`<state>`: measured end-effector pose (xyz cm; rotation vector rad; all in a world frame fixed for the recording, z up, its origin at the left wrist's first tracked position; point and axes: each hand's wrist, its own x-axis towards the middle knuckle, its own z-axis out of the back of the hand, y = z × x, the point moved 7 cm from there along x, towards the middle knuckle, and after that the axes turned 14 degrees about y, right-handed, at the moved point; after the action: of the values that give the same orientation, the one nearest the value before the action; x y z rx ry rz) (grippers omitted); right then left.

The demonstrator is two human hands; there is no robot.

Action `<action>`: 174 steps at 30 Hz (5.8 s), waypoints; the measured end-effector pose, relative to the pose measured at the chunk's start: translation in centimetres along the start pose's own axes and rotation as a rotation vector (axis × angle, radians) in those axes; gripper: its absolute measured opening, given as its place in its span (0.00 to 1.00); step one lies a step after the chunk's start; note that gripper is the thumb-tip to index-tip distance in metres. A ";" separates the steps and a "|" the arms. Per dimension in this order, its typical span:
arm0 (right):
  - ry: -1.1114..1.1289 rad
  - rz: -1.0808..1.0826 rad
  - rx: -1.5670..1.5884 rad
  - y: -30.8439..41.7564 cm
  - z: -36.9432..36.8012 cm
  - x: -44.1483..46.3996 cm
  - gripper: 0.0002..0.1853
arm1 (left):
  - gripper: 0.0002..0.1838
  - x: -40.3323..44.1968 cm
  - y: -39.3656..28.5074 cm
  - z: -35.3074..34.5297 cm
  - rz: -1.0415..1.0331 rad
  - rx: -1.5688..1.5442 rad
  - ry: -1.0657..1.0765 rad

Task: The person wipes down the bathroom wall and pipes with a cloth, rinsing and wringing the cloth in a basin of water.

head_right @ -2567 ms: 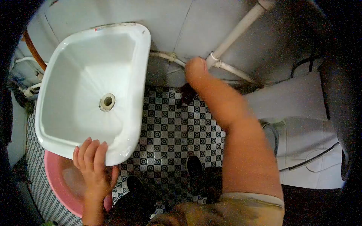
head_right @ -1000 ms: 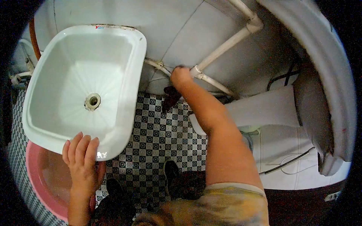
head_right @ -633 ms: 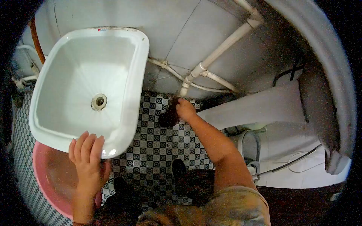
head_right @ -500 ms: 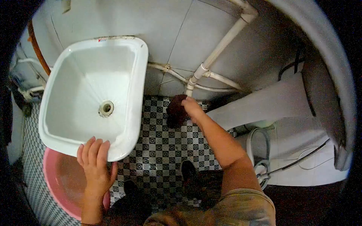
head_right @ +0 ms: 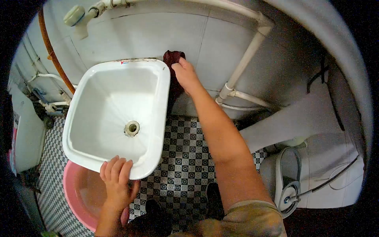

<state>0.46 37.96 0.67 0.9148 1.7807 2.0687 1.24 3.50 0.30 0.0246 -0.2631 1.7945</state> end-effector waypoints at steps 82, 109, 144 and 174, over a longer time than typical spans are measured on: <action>-0.114 0.000 0.470 17.3 1.5 -16.5 0.16 | 0.37 -2.1 1.2 3.9 -0.188 -0.528 -0.122; 0.623 -0.088 0.905 28.1 -34.5 -17.9 0.16 | 0.39 -23.0 11.2 -1.7 0.540 -0.908 -0.391; 0.871 -0.560 -0.625 -0.2 -39.4 -28.2 0.44 | 0.19 -23.0 15.2 1.9 0.694 -1.222 -0.255; 0.731 -0.114 0.068 5.2 -44.0 -25.1 0.11 | 0.27 -25.5 14.0 -6.4 0.826 -2.198 -0.867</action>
<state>-6.08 -12.34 -3.73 0.0311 2.1666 2.4591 -5.32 -22.66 -12.27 -0.9598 -2.9520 1.1222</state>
